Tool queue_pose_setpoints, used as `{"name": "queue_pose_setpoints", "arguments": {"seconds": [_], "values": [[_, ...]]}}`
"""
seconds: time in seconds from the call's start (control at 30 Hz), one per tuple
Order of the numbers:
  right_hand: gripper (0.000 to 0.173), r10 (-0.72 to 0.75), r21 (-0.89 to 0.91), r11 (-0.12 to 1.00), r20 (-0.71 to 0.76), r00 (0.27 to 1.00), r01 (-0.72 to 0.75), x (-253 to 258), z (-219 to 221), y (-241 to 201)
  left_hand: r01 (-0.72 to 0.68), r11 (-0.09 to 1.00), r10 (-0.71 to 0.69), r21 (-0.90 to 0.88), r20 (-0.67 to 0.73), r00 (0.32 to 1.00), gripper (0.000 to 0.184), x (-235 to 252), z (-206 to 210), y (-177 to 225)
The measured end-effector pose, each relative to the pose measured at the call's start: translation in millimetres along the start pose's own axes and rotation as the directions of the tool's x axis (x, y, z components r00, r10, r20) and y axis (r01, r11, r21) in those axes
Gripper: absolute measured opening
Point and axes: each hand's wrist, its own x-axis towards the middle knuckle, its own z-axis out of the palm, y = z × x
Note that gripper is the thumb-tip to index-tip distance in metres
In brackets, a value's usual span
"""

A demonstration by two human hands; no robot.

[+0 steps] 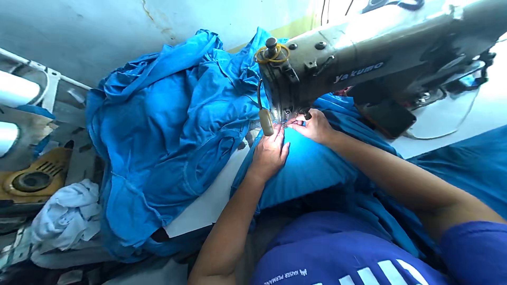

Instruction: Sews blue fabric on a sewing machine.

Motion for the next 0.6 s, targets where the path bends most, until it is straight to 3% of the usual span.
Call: {"name": "queue_pose_setpoints", "arguments": {"seconds": [0.6], "values": [[0.022,0.013,-0.036,0.999,0.015,1.0,-0.013,8.3,2.6,9.7,0.017,1.0,-0.017,-0.005,0.027,0.999,0.047,5.1,-1.9,-3.1]]}}
